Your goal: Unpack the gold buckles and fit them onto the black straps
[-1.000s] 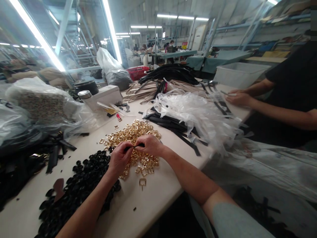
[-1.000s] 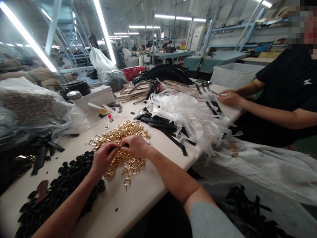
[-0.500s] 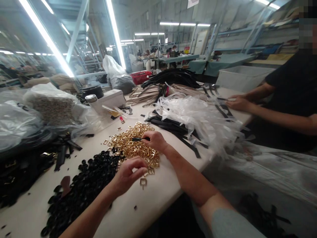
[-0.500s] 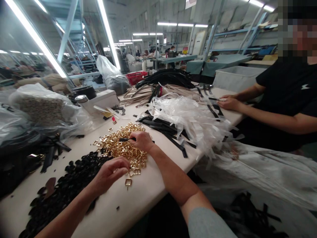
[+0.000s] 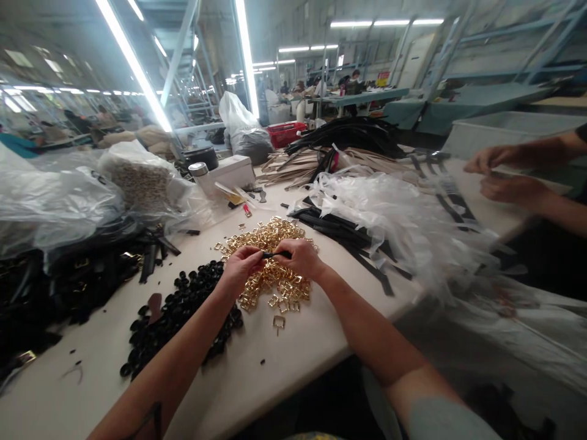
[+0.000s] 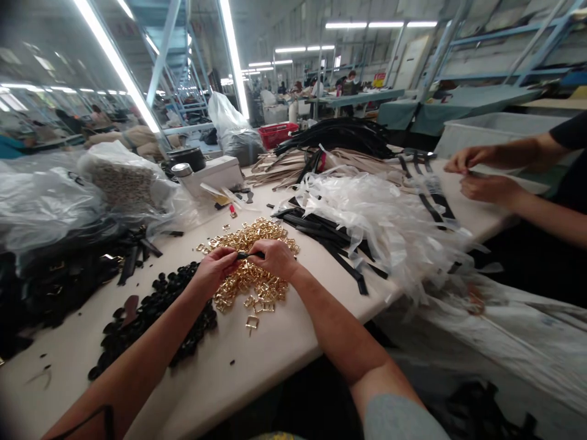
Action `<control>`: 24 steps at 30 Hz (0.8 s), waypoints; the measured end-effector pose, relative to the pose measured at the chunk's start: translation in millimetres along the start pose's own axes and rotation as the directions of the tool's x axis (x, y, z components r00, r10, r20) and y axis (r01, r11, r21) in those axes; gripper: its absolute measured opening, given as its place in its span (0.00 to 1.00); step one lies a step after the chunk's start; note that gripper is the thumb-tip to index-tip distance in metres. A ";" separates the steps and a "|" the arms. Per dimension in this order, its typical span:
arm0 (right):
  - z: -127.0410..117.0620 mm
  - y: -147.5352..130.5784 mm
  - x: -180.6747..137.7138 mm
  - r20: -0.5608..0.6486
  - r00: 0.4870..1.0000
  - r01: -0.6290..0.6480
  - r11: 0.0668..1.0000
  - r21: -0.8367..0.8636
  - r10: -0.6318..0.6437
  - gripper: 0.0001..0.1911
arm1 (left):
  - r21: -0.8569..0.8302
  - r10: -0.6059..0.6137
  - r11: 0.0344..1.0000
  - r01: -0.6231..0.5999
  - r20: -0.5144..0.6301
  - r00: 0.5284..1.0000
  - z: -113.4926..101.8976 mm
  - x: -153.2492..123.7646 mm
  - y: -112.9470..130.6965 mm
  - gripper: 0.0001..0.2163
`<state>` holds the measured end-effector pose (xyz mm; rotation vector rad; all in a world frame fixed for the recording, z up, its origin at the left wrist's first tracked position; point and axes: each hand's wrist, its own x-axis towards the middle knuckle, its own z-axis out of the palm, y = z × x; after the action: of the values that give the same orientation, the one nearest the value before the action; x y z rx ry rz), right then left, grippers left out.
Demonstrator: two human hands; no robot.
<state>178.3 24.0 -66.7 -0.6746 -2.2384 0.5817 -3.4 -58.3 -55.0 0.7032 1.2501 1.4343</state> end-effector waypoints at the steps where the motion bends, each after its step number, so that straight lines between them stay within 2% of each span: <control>1: 0.8 0.3 -0.1 0.000 1.000 0.010 1.000 -0.005 -0.010 0.03 | -0.005 0.003 1.000 -0.003 0.002 1.000 0.2 0.2 -1.1 0.22; 5: 3.1 -0.6 -1.3 -0.029 0.998 0.059 0.998 -0.030 -0.060 0.06 | -0.018 0.005 1.000 -0.005 -0.010 1.000 -0.5 2.9 -5.7 0.23; 10: 8.9 0.2 -3.1 -0.045 0.993 0.108 0.992 -0.062 -0.111 0.09 | 0.025 -0.001 1.000 0.000 0.027 1.000 0.3 7.5 -9.2 0.23; 18: 10.5 5.5 -2.3 -0.051 0.991 0.120 0.991 -0.061 -0.123 0.04 | 0.074 0.019 0.997 -0.023 0.059 0.998 4.7 12.1 -11.1 0.23; 21: 9.0 5.7 -1.8 -0.032 0.993 0.116 0.993 -0.026 -0.117 0.03 | 0.094 -0.004 0.996 -0.004 0.082 0.997 1.4 10.5 -5.4 0.24; 24: 7.0 7.7 -1.4 -0.027 0.996 0.081 0.996 -0.021 -0.082 0.03 | 0.148 0.018 0.989 -0.028 0.068 0.998 -13.0 11.8 9.7 0.25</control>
<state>176.2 27.5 -76.4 -0.5950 -2.2372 0.5068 -21.5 -50.2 -51.9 0.8619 1.3100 1.3351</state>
